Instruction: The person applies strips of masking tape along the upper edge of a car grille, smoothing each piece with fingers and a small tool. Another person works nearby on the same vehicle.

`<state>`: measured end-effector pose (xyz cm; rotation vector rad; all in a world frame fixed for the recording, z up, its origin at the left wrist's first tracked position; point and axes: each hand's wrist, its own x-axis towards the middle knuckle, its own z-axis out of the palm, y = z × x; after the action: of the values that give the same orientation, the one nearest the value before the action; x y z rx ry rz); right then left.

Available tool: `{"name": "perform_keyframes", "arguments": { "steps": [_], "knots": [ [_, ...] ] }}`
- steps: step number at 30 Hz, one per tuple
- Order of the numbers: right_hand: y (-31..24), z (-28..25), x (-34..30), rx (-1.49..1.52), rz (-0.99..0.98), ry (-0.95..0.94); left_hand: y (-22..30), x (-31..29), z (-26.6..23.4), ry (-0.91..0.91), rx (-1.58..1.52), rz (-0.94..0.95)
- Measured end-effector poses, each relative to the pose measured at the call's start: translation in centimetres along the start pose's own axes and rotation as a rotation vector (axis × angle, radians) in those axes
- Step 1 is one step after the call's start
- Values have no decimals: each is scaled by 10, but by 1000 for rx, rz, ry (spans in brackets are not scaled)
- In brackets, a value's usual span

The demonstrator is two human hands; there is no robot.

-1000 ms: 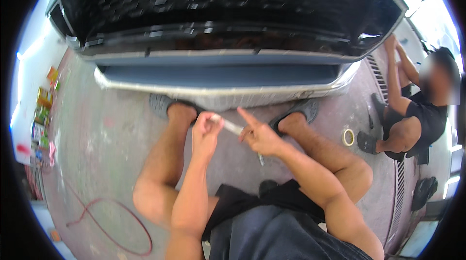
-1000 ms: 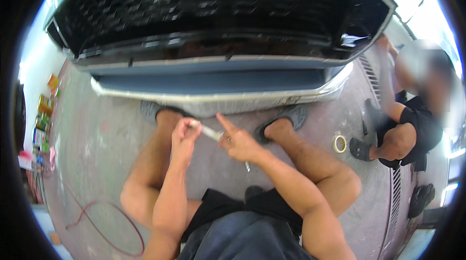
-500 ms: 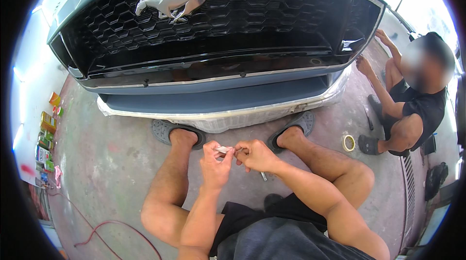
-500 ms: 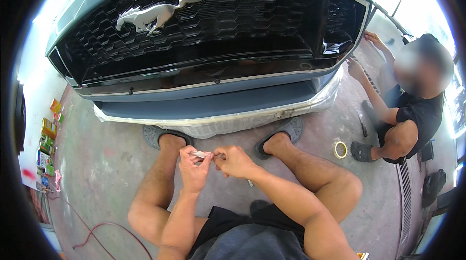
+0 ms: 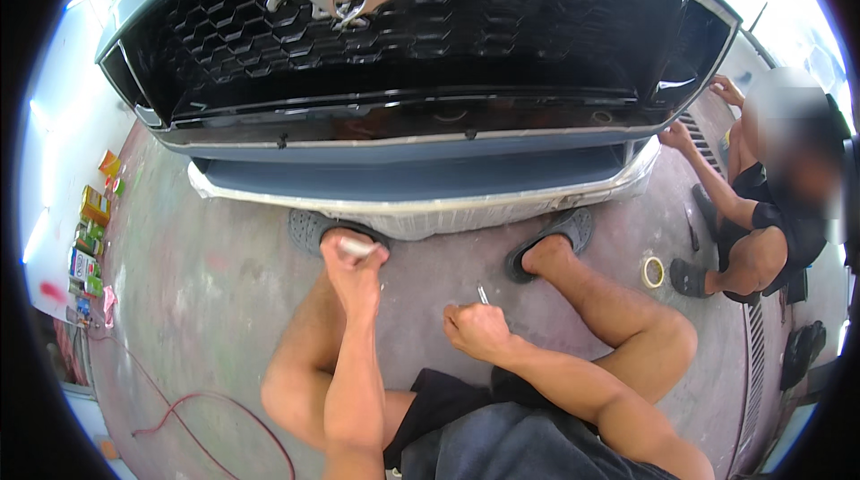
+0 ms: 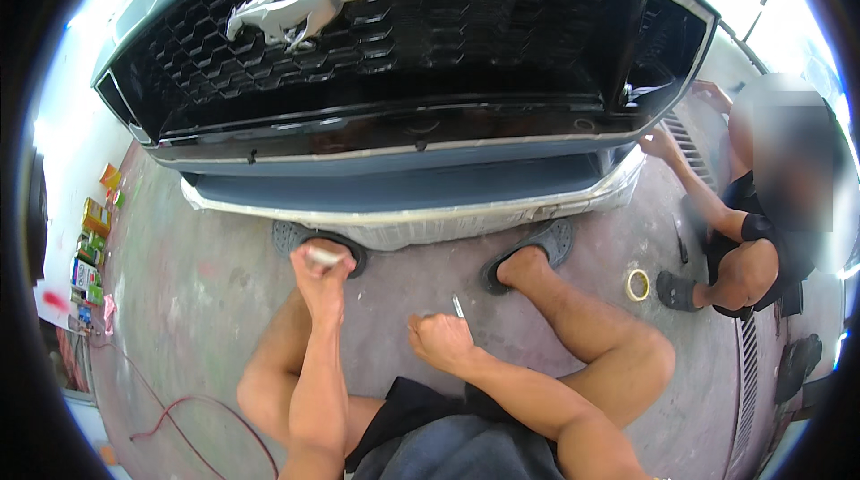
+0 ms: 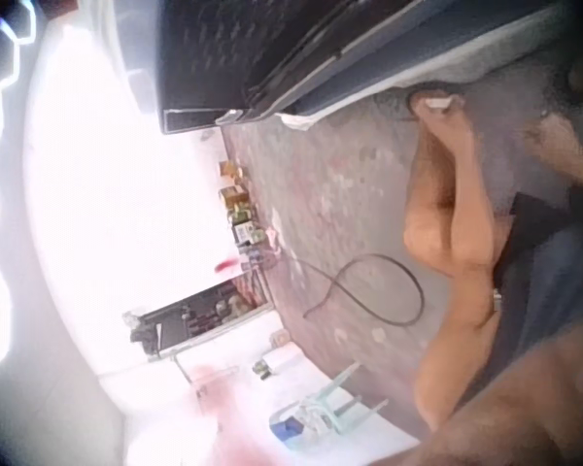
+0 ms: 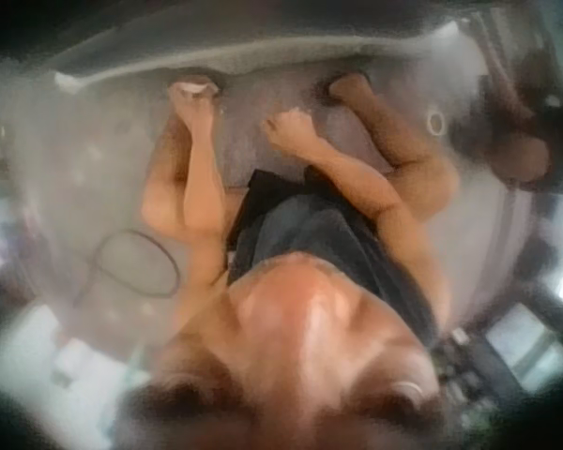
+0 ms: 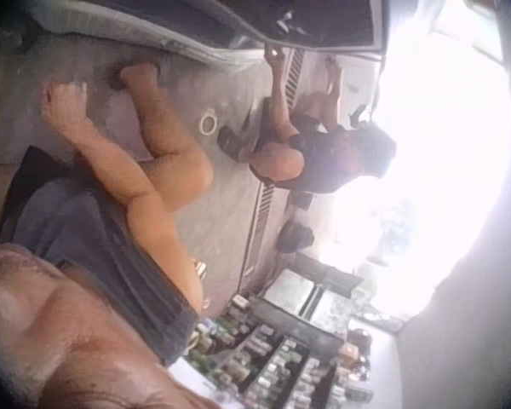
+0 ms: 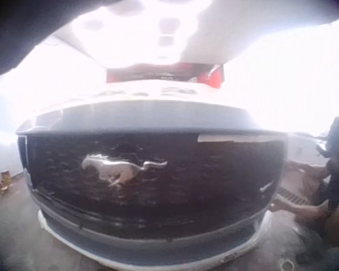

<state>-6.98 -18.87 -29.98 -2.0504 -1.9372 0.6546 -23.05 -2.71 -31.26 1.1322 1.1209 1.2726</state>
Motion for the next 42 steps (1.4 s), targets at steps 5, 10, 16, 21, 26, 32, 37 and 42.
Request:
{"name": "perform_keyframes", "arguments": {
  "steps": [5, 10, 16, 21, 26, 32, 37, 42],
  "knots": [
    [35, 123, -20, -115, -85, -316, 59, -16, 28, -185, -417, -155],
    [29, 111, -27, -108, -139, -379, 93, -25, 27, -306, -516, -114],
    [0, -15, 28, 422, -136, 305, 117, -33, 31, -324, -570, -72],
    [-22, -118, 68, 214, -602, 1020, 141, -41, 49, -348, -592, -52],
    [-15, -154, 79, -101, -848, 1180, 159, -44, 54, -384, -580, -77],
    [-14, -178, 78, -241, -988, 1075, 166, -44, 55, -429, -590, -73],
    [-14, -203, 75, -374, -1017, 1049, 176, -37, 65, -462, -529, -25],
    [-10, -229, 81, -441, -1058, 1071, 197, -21, 76, -499, -412, 6]
  ]
}}
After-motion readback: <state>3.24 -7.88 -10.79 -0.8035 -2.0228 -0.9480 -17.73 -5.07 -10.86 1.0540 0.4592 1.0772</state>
